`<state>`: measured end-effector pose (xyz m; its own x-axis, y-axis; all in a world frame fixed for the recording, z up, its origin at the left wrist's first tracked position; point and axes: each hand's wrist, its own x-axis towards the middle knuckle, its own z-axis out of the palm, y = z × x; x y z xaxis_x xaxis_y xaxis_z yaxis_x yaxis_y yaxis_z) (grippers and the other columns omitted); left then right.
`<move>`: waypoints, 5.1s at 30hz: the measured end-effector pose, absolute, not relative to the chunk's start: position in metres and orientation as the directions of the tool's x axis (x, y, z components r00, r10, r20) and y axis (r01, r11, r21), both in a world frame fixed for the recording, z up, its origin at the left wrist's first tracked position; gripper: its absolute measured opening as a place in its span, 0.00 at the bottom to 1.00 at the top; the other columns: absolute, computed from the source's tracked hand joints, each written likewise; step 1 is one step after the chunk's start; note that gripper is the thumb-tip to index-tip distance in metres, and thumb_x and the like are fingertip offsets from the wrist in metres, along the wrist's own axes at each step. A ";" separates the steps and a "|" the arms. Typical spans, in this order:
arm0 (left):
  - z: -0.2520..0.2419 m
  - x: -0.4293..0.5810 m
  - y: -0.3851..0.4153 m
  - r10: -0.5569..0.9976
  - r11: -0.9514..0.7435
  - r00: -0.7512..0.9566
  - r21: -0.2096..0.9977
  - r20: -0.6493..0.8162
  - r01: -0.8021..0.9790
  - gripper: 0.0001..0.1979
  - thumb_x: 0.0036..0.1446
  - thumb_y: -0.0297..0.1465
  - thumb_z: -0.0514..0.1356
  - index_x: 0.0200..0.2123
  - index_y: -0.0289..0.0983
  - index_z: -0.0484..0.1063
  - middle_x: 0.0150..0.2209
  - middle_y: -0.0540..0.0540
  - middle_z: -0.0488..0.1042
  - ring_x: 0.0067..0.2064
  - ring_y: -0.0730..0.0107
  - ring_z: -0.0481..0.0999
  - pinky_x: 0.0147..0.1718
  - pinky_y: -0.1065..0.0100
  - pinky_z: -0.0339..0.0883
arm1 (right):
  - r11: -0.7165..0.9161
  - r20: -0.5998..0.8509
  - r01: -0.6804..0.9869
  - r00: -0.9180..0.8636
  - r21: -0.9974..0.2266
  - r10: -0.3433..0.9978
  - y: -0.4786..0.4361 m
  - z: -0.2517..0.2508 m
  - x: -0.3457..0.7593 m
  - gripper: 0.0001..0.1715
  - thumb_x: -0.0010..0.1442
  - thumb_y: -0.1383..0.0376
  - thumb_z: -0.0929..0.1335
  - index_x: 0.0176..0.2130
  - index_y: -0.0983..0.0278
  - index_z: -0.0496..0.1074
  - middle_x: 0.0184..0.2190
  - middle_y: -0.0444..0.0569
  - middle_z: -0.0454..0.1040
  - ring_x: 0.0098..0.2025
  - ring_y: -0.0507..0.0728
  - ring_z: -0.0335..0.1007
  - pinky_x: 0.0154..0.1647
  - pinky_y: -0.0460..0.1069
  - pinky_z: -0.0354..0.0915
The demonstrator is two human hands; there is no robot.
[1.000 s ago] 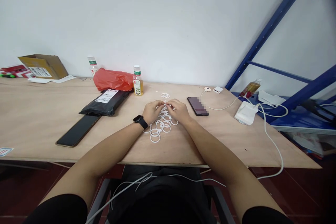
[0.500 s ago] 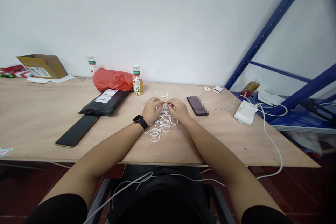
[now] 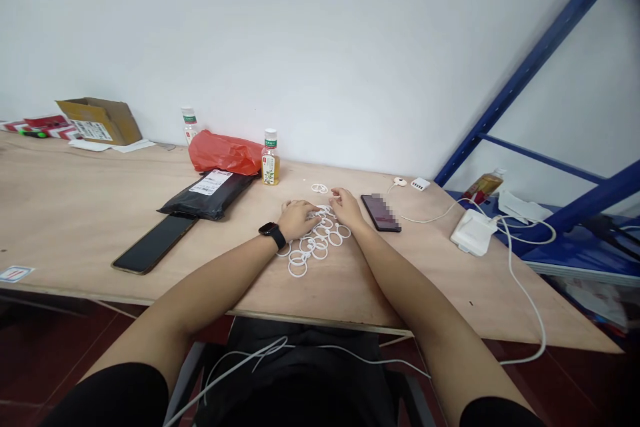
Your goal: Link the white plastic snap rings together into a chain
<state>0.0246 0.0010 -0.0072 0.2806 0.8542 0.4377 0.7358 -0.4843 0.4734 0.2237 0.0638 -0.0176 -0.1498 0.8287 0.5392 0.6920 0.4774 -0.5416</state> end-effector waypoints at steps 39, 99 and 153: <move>0.011 0.033 -0.007 0.779 -0.538 0.340 0.284 0.527 0.794 0.25 0.63 0.41 0.57 0.59 0.36 0.65 0.52 0.38 0.75 0.54 0.53 0.71 0.62 0.41 0.46 | 0.361 0.290 0.223 -0.298 -0.905 0.910 0.024 0.005 0.207 0.23 0.55 0.63 0.66 0.52 0.59 0.66 0.32 0.40 0.64 0.24 0.48 0.64 0.24 0.45 0.64; 0.009 0.019 -0.007 0.673 -0.720 0.347 0.472 0.653 0.508 0.09 0.64 0.36 0.56 0.41 0.38 0.73 0.47 0.43 0.79 0.48 0.62 0.79 0.51 0.58 0.71 | 0.600 0.550 0.488 -0.262 -0.634 0.793 -0.009 0.014 0.209 0.10 0.61 0.60 0.68 0.40 0.60 0.77 0.34 0.48 0.78 0.33 0.55 0.71 0.37 0.49 0.65; 0.005 0.016 0.000 0.582 -0.740 0.362 0.290 0.728 0.607 0.11 0.65 0.38 0.58 0.38 0.39 0.77 0.37 0.45 0.80 0.41 0.64 0.76 0.47 0.58 0.64 | 0.707 0.647 0.471 -0.317 -0.527 0.693 -0.006 0.008 0.209 0.13 0.65 0.63 0.66 0.45 0.59 0.79 0.40 0.49 0.81 0.42 0.56 0.77 0.45 0.50 0.70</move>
